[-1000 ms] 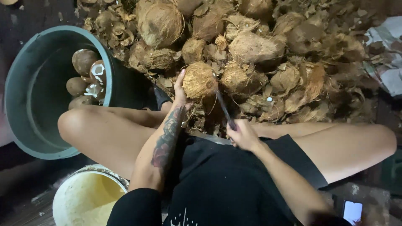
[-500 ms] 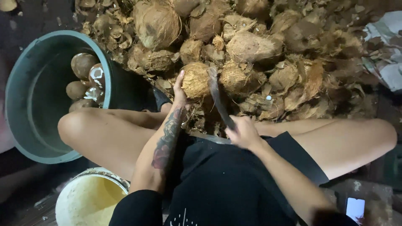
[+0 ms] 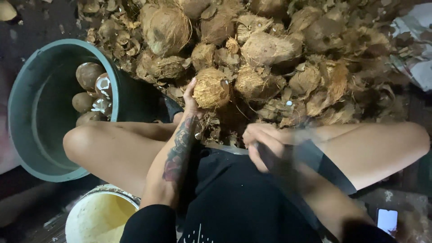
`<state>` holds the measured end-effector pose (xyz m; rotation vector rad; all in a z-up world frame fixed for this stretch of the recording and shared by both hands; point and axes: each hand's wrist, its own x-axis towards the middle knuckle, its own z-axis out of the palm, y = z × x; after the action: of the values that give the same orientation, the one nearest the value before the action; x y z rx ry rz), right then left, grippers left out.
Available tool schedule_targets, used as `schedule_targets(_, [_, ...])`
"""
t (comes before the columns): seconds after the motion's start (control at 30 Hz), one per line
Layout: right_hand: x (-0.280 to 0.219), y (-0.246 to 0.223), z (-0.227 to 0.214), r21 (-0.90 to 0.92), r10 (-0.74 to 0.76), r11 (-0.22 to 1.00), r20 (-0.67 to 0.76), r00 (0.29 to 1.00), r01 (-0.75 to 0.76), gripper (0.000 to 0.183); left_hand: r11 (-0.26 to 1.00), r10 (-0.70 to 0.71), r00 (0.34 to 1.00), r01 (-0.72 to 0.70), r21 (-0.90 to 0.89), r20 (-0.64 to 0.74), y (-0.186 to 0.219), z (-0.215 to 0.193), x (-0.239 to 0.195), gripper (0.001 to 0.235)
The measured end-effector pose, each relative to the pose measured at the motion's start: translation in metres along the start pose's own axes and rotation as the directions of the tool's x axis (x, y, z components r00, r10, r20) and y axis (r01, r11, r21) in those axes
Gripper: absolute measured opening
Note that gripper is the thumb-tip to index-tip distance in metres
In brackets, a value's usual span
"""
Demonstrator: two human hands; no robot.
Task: The person sits on the floor and uses a curved knife to peel the husk off whole coconuts. They rotate each coconut while striking and scraping away the fibrous outer layer, then place the peeled coconuts into a nearby bucket.
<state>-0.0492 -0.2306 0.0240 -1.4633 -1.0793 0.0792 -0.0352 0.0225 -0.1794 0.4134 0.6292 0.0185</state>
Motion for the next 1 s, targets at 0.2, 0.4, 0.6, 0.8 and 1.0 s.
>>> schedule_targets(0.2, [-0.048,0.034,0.020,0.036,0.860,0.482,0.170,0.481,-0.875,0.028,0.989,-0.030,0.983,0.056,0.139,-0.180,-0.004,0.010,-0.016,0.075])
schedule_targets(0.4, [-0.001,-0.038,0.005,0.048,0.572,0.818,0.033,0.819,-0.573,0.023,0.978,-0.022,0.976,0.065,0.196,-0.215,-0.014,-0.032,0.019,0.084])
schedule_targets(0.6, [-0.091,0.090,0.026,0.019,-0.090,0.995,-0.150,0.985,0.093,0.051,0.995,0.002,0.985,0.015,0.100,-0.171,-0.009,-0.007,0.004,0.086])
schedule_targets(0.8, [-0.024,-0.003,0.014,0.005,0.865,0.480,0.166,0.474,-0.877,0.029,0.989,0.007,0.983,0.020,0.145,-0.181,-0.027,-0.027,0.006,0.080])
schedule_targets(1.0, [0.008,-0.010,0.001,-0.066,0.121,0.990,-0.027,0.992,-0.123,0.027,0.994,0.040,0.994,-0.030,0.103,-0.099,-0.017,-0.030,0.018,0.078])
